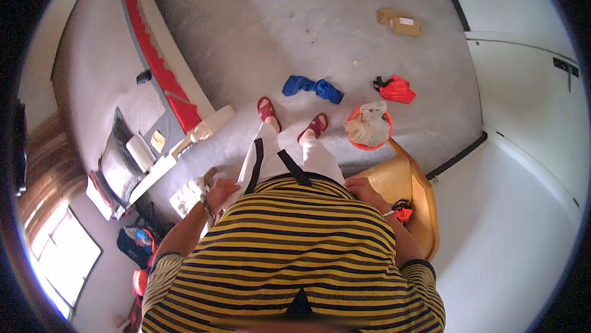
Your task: Organizing items in a dresser drawer and cleaning the floor with a rag.
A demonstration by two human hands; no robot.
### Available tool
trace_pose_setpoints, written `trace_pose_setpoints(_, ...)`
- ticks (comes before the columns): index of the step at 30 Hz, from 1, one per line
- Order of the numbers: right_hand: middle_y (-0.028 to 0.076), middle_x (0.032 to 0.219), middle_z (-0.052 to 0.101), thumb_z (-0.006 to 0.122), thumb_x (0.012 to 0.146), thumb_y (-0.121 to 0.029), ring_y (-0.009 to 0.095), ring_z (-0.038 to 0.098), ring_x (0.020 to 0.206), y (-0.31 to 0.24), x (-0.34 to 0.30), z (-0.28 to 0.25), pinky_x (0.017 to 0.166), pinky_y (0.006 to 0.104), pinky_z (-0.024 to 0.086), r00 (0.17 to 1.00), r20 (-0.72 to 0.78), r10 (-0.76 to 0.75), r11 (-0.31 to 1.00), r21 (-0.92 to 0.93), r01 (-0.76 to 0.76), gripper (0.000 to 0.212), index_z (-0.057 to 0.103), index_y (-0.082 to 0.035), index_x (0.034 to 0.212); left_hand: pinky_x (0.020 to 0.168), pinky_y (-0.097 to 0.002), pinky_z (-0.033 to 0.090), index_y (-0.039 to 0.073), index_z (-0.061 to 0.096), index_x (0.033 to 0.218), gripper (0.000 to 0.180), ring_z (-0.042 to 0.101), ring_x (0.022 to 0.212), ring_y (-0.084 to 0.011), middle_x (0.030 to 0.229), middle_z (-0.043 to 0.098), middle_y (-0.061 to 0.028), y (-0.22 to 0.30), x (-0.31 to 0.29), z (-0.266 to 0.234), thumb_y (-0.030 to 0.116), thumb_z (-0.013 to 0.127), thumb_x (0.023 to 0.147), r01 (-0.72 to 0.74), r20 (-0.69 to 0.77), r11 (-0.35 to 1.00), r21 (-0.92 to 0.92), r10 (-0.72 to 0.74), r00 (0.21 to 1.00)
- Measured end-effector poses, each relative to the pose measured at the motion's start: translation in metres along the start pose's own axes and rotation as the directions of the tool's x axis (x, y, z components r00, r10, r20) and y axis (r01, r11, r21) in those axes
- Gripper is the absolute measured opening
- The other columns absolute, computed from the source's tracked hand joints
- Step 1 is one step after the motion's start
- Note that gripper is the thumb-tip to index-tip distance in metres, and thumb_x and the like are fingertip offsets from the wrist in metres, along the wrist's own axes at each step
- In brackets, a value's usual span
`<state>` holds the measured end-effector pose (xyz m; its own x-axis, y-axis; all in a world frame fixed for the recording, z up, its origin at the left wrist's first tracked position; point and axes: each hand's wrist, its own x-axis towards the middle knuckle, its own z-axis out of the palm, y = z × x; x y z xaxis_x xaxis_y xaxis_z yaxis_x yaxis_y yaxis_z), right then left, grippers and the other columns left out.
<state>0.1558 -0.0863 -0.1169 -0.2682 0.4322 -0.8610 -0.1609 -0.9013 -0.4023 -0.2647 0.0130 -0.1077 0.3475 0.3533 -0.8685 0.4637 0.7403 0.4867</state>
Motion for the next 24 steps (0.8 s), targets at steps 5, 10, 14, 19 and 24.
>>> trace_pose_setpoints(5, 0.002, 0.072, 0.061, 0.058, 0.078, -0.008, 0.008, 0.054, 0.065, 0.029, 0.031, 0.013, 0.060, 0.0233, 0.044, 0.937, 0.035, -0.347, 0.922, -0.170, 0.348, 0.011, 0.064, 0.000, 0.080, 0.055, -0.0232, 0.042, -0.001, 0.066, 0.082, 0.022, 0.053, 0.059, -0.0087, 0.067, 0.059, -0.0006, 0.042, 0.008, -0.028, 0.020, 0.059, 0.079, 0.164, 0.008, 0.981, -0.102, -0.164, 0.986)
trace_pose_setpoints(10, 0.001, 0.072, 0.060, 0.056, 0.079, -0.007, 0.009, 0.054, 0.066, 0.027, 0.062, 0.037, 0.059, 0.0230, 0.044, 0.972, -0.109, -0.209, 0.973, -0.121, 0.196, 0.010, 0.063, 0.000, 0.081, 0.057, -0.0248, 0.044, -0.001, 0.064, 0.083, 0.023, 0.055, 0.059, -0.0113, 0.071, 0.061, -0.0041, 0.035, 0.012, -0.077, 0.021, 0.058, 0.080, 0.064, 0.007, 0.995, -0.078, -0.064, 0.998)
trace_pose_setpoints(14, 0.001, 0.072, 0.059, 0.054, 0.079, -0.008, 0.009, 0.053, 0.065, -0.023, 0.058, 0.078, 0.059, 0.0218, 0.043, 0.984, -0.167, -0.056, 0.987, 0.137, 0.080, 0.012, 0.062, 0.000, 0.083, 0.056, -0.0264, 0.046, 0.000, 0.063, 0.081, 0.022, 0.057, 0.059, -0.0123, 0.071, 0.061, -0.0050, 0.054, 0.011, -0.100, 0.021, 0.057, 0.081, 0.107, -0.017, 0.983, -0.151, -0.111, 0.994)
trace_pose_setpoints(19, 0.001, 0.072, 0.058, 0.054, 0.079, -0.009, 0.006, 0.051, 0.064, -0.034, 0.048, 0.097, 0.059, 0.0207, 0.042, 0.975, -0.222, -0.023, 0.962, 0.259, 0.082, 0.014, 0.062, 0.002, 0.083, 0.055, -0.0266, 0.045, 0.000, 0.061, 0.081, 0.022, 0.056, 0.058, -0.0128, 0.071, 0.060, -0.0048, 0.034, 0.034, -0.126, 0.021, 0.056, 0.081, -0.211, 0.144, 0.974, 0.079, 0.198, 0.969)
trace_pose_setpoints(24, 0.001, 0.074, 0.059, 0.055, 0.080, -0.012, 0.008, 0.052, 0.069, -0.031, 0.053, 0.087, 0.064, 0.0228, 0.043, 0.984, -0.180, 0.004, 0.992, 0.126, 0.019, 0.016, 0.061, 0.001, 0.086, 0.058, -0.0271, 0.045, -0.001, 0.060, 0.084, 0.021, 0.056, 0.064, -0.0128, 0.076, 0.059, -0.0045, 0.033, 0.033, -0.130, 0.019, 0.055, 0.082, -0.240, 0.201, 0.925, 0.293, 0.186, 0.962)
